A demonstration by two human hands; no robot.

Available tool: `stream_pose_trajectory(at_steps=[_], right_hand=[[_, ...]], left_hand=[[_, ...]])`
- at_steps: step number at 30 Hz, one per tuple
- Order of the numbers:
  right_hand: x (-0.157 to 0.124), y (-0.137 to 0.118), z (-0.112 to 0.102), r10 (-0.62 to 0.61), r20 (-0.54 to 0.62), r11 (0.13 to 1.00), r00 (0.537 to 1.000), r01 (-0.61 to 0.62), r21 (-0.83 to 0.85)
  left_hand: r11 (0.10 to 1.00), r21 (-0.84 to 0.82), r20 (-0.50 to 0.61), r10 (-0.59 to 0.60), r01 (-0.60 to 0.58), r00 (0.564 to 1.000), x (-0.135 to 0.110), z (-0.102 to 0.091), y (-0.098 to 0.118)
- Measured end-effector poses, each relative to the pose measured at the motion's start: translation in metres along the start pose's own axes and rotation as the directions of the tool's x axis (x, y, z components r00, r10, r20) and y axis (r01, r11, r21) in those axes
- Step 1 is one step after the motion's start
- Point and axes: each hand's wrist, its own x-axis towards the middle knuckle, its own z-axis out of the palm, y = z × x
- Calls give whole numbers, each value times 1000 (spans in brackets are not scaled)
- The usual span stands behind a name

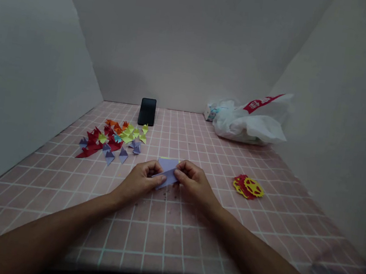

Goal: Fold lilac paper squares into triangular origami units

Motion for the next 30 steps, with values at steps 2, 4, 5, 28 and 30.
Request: stream_pose_trajectory(at_steps=[2,4,5,28,30], right_hand=[[-1,2,1,16,37,999,999,-17,32],[-2,4,4,17,70,998,997,-21,56],[-2,5,5,17,81,997,997,-23,72],[-2,2,4,-50,27,961,998,41,274],[-2,2,4,-55,30,964,998,46,264]], left_hand=[[1000,-5,11,4,-3,1000,-1,1,0],[1000,-9,-2,24,-24,1000,-2,2,-1],[999,-16,-12,32,-32,999,-2,2,-2],[912,-409,4,-23,23,1000,-2,3,-3],[917,-399,-3,-14,12,1000,-2,2,-4]])
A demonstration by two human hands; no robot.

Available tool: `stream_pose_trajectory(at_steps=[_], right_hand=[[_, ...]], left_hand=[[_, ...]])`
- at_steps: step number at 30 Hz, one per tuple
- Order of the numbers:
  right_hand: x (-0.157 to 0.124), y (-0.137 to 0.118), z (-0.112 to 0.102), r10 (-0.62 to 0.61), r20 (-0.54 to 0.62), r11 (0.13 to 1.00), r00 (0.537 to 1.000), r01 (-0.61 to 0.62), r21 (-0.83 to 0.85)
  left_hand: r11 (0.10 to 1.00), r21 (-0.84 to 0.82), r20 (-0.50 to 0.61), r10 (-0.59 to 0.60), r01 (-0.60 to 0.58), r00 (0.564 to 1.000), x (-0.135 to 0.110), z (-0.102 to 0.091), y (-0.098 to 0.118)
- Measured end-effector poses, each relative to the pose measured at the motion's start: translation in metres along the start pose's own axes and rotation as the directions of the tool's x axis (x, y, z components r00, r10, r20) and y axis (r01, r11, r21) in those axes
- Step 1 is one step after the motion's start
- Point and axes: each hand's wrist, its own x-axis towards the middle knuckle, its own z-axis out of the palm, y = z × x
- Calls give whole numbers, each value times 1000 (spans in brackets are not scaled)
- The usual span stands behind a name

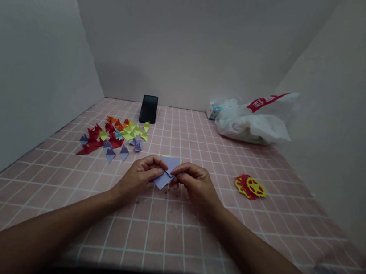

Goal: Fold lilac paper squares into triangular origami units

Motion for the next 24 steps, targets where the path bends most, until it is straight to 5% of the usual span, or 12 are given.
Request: stream_pose_trajectory(at_steps=[12,24], right_hand=[[-2,-4,0,-57,45,991,997,62,-118],[-3,-4,0,-61,51,993,997,66,-100]], left_hand=[[1000,-7,-16,9,-10,1000,-1,-1,0],[971,209,-45,129,-117,991,-2,-3,3]])
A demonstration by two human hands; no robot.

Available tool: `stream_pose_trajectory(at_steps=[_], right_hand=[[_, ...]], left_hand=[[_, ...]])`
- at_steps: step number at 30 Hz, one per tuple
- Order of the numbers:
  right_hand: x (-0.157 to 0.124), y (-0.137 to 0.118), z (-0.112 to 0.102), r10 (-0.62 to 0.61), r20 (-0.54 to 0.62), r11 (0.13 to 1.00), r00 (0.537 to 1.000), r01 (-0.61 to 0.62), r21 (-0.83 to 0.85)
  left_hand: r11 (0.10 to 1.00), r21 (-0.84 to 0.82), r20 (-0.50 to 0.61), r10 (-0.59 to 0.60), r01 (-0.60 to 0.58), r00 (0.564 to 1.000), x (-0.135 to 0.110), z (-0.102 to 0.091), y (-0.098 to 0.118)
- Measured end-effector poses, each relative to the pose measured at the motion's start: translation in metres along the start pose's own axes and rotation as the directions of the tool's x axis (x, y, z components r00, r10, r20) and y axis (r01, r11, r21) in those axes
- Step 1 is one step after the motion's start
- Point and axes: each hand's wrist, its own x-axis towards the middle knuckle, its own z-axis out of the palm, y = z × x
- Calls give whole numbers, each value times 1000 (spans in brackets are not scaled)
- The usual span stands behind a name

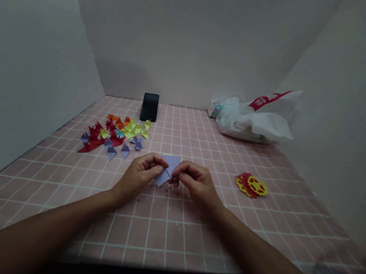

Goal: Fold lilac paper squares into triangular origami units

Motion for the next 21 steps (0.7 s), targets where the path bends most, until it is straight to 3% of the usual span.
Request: stream_pose_trajectory(at_steps=[11,21], right_hand=[[0,-2,1,10,0,998,1000,-10,-54],[-4,-7,2,-54,42,972,998,62,-227]], left_hand=[[999,-18,-5,-40,40,999,0,2,1],[999,-19,-1,-41,41,999,2,1,-1]])
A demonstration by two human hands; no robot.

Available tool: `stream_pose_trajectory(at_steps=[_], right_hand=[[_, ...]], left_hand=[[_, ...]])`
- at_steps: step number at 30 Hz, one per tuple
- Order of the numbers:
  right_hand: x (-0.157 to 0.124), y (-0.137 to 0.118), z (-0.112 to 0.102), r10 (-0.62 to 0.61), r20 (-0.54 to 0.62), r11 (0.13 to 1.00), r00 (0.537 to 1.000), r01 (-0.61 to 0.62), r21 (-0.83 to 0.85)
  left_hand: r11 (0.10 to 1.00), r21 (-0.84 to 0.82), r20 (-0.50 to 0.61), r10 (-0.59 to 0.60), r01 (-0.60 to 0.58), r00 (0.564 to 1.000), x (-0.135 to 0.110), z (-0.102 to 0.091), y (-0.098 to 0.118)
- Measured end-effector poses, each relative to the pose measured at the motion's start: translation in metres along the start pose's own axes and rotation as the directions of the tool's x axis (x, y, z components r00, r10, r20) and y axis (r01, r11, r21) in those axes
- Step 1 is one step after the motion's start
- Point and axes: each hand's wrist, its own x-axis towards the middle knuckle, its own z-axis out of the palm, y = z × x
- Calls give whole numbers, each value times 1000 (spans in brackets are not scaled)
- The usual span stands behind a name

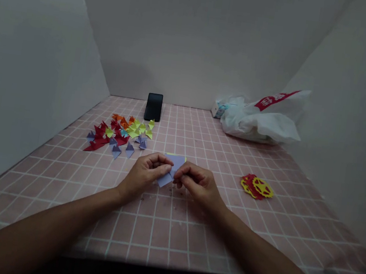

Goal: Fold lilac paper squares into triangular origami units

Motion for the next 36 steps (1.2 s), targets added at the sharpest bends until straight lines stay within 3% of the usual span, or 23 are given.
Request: stream_pose_trajectory(at_steps=[11,15,18,23,26,36], right_hand=[[4,10,0,75,-21,981,997,-70,183],[6,10,-4,60,-127,977,990,-32,213],[7,7,-4,64,-187,984,980,-31,173],[6,5,0,143,-50,989,988,-141,46],[5,7,1,186,20,981,982,-187,52],[4,12,-1,216,78,970,973,-223,100]], left_hand=[[994,1,-109,107,-108,988,1,2,-2],[989,29,-173,148,-145,974,6,-3,-4],[979,84,-145,195,-185,970,6,-4,-4],[929,253,-57,293,-270,954,0,-1,-5],[880,341,-9,353,-329,936,-3,0,-6],[833,401,46,397,-381,917,-4,-1,-4]])
